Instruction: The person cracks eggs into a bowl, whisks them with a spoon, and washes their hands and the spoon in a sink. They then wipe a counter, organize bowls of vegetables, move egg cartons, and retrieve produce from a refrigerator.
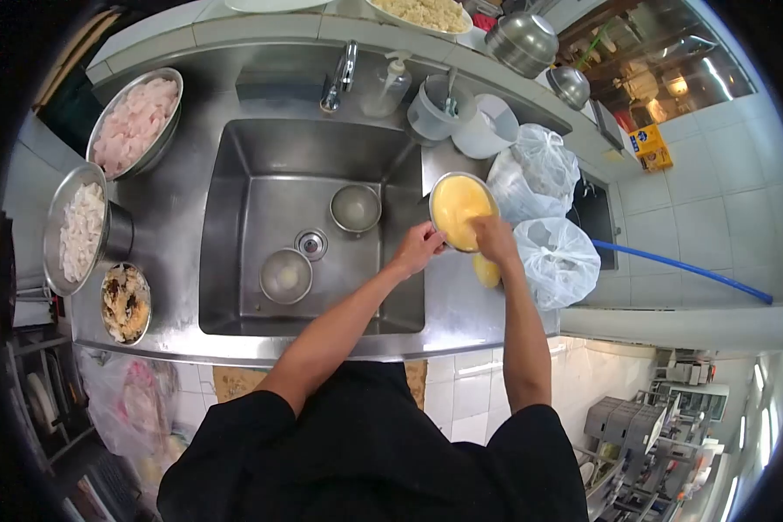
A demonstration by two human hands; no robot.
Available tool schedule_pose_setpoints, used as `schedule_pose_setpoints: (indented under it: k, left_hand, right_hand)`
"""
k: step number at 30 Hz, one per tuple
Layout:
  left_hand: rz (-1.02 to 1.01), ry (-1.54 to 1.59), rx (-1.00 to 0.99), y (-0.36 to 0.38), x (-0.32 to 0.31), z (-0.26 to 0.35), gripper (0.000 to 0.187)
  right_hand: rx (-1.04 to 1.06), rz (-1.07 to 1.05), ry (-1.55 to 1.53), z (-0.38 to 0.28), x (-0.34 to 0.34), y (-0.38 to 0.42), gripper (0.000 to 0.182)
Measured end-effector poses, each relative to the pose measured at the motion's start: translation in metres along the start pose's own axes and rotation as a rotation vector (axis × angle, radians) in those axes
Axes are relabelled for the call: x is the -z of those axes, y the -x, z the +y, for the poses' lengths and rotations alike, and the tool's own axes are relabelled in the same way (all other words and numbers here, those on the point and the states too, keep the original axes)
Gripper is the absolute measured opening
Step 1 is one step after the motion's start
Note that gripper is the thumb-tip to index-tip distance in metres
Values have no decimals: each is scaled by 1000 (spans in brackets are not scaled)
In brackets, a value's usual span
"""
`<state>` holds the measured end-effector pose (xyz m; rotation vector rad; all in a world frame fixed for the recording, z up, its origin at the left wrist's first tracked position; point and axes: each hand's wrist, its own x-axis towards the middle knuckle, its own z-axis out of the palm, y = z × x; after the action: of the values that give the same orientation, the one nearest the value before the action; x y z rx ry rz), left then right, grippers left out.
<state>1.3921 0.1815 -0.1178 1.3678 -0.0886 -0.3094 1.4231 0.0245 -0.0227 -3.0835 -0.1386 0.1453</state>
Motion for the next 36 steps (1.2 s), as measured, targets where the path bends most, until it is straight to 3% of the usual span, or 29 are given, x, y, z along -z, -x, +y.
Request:
schedule_pose_setpoints:
  k: [2,4,5,7,8,10,11,13,14,16,17,19,20,22,23,24,26,27,28,30,31,33,34,36]
  left_hand:
    - [93,145,-61,0,-6,-7,25]
    - [76,85,-41,8,-5,-7,26]
    - [77,37,-38,0,-2,-1,26]
    - [50,61,-9,3,-5,-5,25]
    - [29,67,-6,-1,-2,-4,23]
    - [14,18,8,7,-2,-8,23]
    - [19,-20,1,-2,1,-5,23]
    - [26,20,6,3,-4,-5,23]
    - [36,36,-11,1,-1,-2,24]
    - [58,28,-43,-2,0,-5,25]
    - [77,30,-66,-1,-3,-7,26]
    - [80,79,-64,-1,-11,-14,27]
    - [87,106,-77,-4,-7,-15,27]
    - [61,65,-76,-10,2,-9,25]
    - [17,35,-44,-5,-2,-11,24]
    - [13,46,-29,3,-8,-12,24]
    - [27,54,-29,0,-1,-4,24]
    - [35,54,-43,-7,1,-2,24]
    - [65,68,-66,-8,0,-3,25]
    - [91,85,-68,4,-6,-10,27]
    - [82,38,-56,6,-4,-8,27]
    - [79,-1,-55,-5,-1,-5,27]
    - [70,37,-70,-4,-3,-11,27]
    - [77,75,-100,-2,-4,-12,26]
  right_hand:
    - [5,67,-101,1,-3,6,19]
    - [132,-214,183,-3,-5,9,20]
    - [147,-200,193,-4,2,-5,20]
    - [-26,48,-71,1,2,7,21]
    - [-23,50,-72,2,0,6,21]
    - [206,-183,157,0,-2,8,20]
    - [224,-166,168,-2,3,-6,20]
    - [-22,8,34,-1,-3,9,18]
    - [-25,10,28,1,-5,11,18]
    - [252,-177,48,8,-7,5,18]
    - [249,-176,48,9,-12,3,18]
    - [-17,-27,207,13,-22,5,17]
    - [-20,-21,197,15,-24,9,17]
    - [242,14,-116,11,-3,10,18]
    - [55,109,-18,5,-2,8,17]
    - [47,92,-12,7,-6,14,17]
    - [82,-195,229,1,-13,10,17]
    - [227,-155,42,0,1,11,17]
    - [232,-155,46,2,-3,6,17]
    - [-41,-35,202,5,-21,9,17]
    - [-41,-29,195,6,-21,8,17]
    - [260,-16,-114,13,-12,5,18]
    - [242,-27,-116,14,-17,15,18]
    - [-95,-67,150,6,-20,10,18]
